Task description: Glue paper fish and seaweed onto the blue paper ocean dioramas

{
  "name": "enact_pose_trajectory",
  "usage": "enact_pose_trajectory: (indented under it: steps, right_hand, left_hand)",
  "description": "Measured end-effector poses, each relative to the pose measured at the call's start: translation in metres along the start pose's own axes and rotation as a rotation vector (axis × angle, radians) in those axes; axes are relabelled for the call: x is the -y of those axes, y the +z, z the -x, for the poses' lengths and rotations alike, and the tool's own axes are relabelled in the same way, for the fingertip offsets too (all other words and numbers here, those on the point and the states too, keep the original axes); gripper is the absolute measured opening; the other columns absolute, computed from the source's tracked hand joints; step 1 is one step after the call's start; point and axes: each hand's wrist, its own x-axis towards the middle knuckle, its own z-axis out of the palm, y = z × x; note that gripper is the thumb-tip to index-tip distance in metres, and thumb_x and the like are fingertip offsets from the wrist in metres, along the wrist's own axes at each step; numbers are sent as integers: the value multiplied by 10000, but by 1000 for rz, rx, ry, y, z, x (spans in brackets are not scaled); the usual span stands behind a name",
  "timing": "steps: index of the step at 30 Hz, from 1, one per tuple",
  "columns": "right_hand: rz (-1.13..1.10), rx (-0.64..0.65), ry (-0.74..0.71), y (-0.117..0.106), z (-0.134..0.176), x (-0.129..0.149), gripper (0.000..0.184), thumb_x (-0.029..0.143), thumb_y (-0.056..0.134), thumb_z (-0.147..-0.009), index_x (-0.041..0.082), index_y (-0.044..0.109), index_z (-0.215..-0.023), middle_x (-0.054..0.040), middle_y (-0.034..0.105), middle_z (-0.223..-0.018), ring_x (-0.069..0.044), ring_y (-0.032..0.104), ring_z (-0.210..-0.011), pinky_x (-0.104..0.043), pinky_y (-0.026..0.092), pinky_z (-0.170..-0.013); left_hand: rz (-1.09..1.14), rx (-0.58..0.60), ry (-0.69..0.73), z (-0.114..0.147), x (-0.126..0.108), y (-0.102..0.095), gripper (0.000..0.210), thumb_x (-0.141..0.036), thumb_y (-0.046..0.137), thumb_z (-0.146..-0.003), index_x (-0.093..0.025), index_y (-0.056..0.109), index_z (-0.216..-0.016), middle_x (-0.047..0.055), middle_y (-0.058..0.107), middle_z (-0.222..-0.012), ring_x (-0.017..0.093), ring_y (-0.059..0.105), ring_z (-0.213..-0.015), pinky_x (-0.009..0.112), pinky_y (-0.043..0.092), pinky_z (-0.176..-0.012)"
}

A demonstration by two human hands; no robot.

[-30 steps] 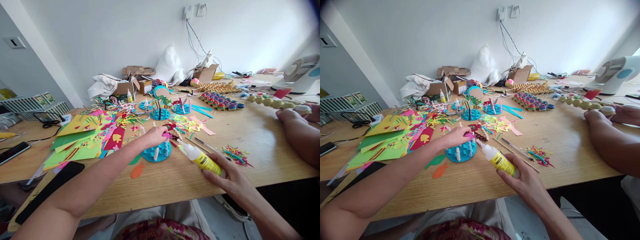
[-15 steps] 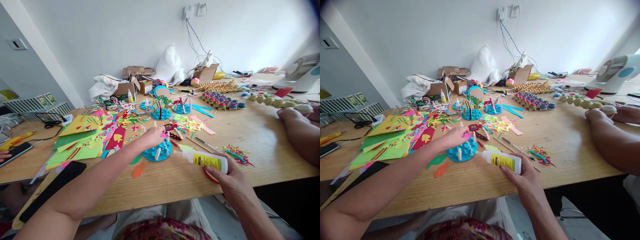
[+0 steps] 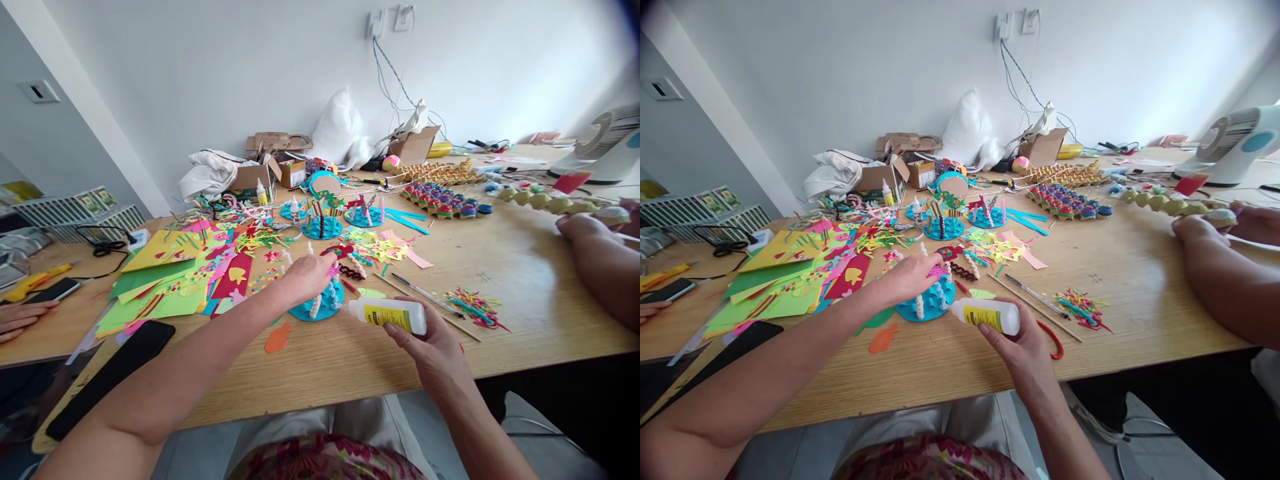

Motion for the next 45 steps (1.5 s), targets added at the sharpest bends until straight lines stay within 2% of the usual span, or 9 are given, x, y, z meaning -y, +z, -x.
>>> enact_pose_trajectory:
  steps: [3, 6, 13, 16, 21, 31, 36, 41, 45]
  right_hand:
    - [-1, 32, -17, 3, 0, -2, 444, 395, 688, -589, 210, 508, -950, -33, 613, -861, -190, 579, -740, -289, 492, -622]
    - [13, 41, -41, 5, 1, -1, 427, 392, 684, -597, 219, 505, -944, -19, 610, -845, -180, 575, -721, -275, 488, -601]
    - [255, 69, -164, 10, 2, 9, 363, 405, 637, -646, 226, 510, -936, -26, 611, -853, -177, 561, -684, -272, 468, -569]
    - [288, 63, -191, 11, 2, 8, 353, 405, 627, -656, 227, 508, -936, -30, 604, -861, -179, 558, -689, -273, 465, -565]
    - [222, 19, -130, 11, 0, 2, 377, 407, 643, -635, 224, 486, -925, -16, 596, -786, -175, 552, -645, -274, 467, -542]
    - [179, 29, -103, 17, 1, -2, 360, 403, 641, -636, 225, 477, -902, 4, 567, -743, -163, 526, -631, -261, 445, -526]
    - [204, -25, -109, 18, -1, -11, 358, 401, 652, -625, 216, 476, -876, 10, 542, -711, -154, 499, -605, -258, 426, -510]
    - [194, -131, -41, 21, -3, -15, 359, 412, 662, -604, 203, 466, -822, 35, 513, -621, -133, 472, -539, -246, 396, -478]
    - [122, -123, 27, 22, -4, -10, 334, 421, 643, -623, 194, 462, -788, 50, 491, -555, -115, 450, -483, -235, 375, -450]
  left_hand:
    - [-23, 25, -10, -1, -2, -1, 230, -284, 351, -837, -195, 491, -996, 75, 616, -768, 213, 590, -712, 263, 391, -569]
    - [-33, 26, 4, -3, -3, -1, 245, -278, 339, -842, -191, 485, -1019, 85, 622, -803, 220, 592, -734, 271, 397, -585]
    - [-24, 31, -6, -8, -7, -3, 301, -226, 370, -825, -180, 449, -1112, 102, 624, -899, 226, 588, -820, 279, 412, -643]
    - [-24, 32, -3, -12, -10, -3, 284, -210, 379, -818, -176, 468, -1085, 110, 625, -906, 233, 590, -831, 287, 414, -649]
    - [-24, 27, 8, -19, -11, 0, 280, -127, 378, -779, -177, 502, -1025, 122, 630, -901, 262, 597, -824, 302, 410, -623]
    - [-44, 27, 28, -18, -12, -2, 271, -152, 375, -781, -179, 516, -1011, 123, 629, -921, 263, 594, -836, 298, 412, -620]
    - [-57, 20, 33, -17, -10, -2, 239, -178, 385, -796, -181, 509, -1001, 116, 632, -895, 255, 599, -826, 298, 423, -622]
    - [-97, 11, 34, -11, -10, -3, 226, -218, 349, -835, -170, 498, -999, 128, 629, -862, 258, 606, -797, 320, 439, -619]
    - [-191, -31, 44, -6, -9, -7, 267, -158, 361, -817, -190, 461, -1063, 98, 630, -838, 244, 608, -767, 317, 444, -609]
